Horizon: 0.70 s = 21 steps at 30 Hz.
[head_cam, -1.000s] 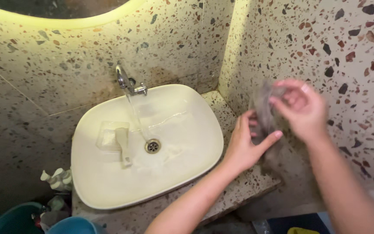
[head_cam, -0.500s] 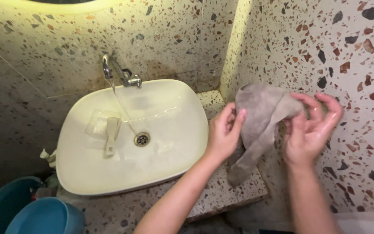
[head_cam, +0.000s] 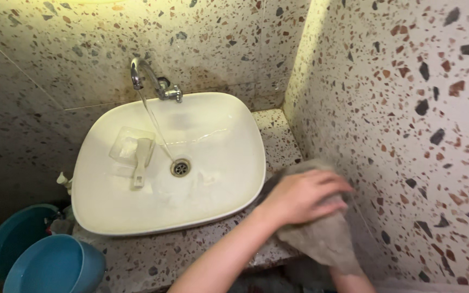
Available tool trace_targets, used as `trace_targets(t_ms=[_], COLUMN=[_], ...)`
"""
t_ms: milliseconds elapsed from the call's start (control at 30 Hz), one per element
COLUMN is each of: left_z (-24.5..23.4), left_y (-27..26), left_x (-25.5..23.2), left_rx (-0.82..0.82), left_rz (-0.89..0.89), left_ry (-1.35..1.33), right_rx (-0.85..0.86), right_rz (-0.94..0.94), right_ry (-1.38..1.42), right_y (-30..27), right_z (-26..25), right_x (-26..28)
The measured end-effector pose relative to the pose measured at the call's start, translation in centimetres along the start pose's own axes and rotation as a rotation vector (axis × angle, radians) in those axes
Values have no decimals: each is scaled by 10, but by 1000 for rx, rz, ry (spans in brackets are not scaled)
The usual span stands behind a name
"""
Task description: The person rinses and wrings a cloth in a sink, then uses a small white brush to scrub the inside and outside of a clear plastic container and the surrounding countertop before rinsing the cloth and container again.
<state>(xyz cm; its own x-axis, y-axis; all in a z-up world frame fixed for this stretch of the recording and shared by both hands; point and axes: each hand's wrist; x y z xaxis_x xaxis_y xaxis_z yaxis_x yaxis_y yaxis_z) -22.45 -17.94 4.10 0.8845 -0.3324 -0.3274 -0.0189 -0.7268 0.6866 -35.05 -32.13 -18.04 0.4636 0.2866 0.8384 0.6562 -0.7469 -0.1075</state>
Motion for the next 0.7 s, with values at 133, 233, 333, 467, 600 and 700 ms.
trace_targets(t_ms=[133, 233, 333, 467, 600, 700], left_z=[-25, -14, 5, 24, 35, 43], left_y=[-63, -81, -90, -98, -105, -115], left_x=[29, 41, 51, 64, 78, 85], left_rx=[-177, -25, 19, 133, 110, 139], left_rz=[-389, -662, -660, -727, -726, -747], left_ry=[223, 324, 478, 549, 454, 422], right_rx=[14, 75, 183, 237, 254, 260], right_rz=[-27, -125, -246, -293, -309, -324], right_ry=[-65, -140, -254, -398, -472, -504], right_y=[18, 48, 77, 111, 143, 161], right_z=[10, 35, 97, 155, 183, 197], right_x=[3, 13, 38, 69, 83, 86])
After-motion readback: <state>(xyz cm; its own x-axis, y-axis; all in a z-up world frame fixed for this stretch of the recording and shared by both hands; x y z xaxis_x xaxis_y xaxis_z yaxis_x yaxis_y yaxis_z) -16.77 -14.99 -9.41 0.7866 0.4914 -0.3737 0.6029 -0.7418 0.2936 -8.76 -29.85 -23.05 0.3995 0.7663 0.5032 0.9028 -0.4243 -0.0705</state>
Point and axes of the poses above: each hand's wrist, its own y-axis towards the middle knuckle, its own z-axis out of the palm, x = y × z, and after that the axes turned 13 degrees about z, right-handed
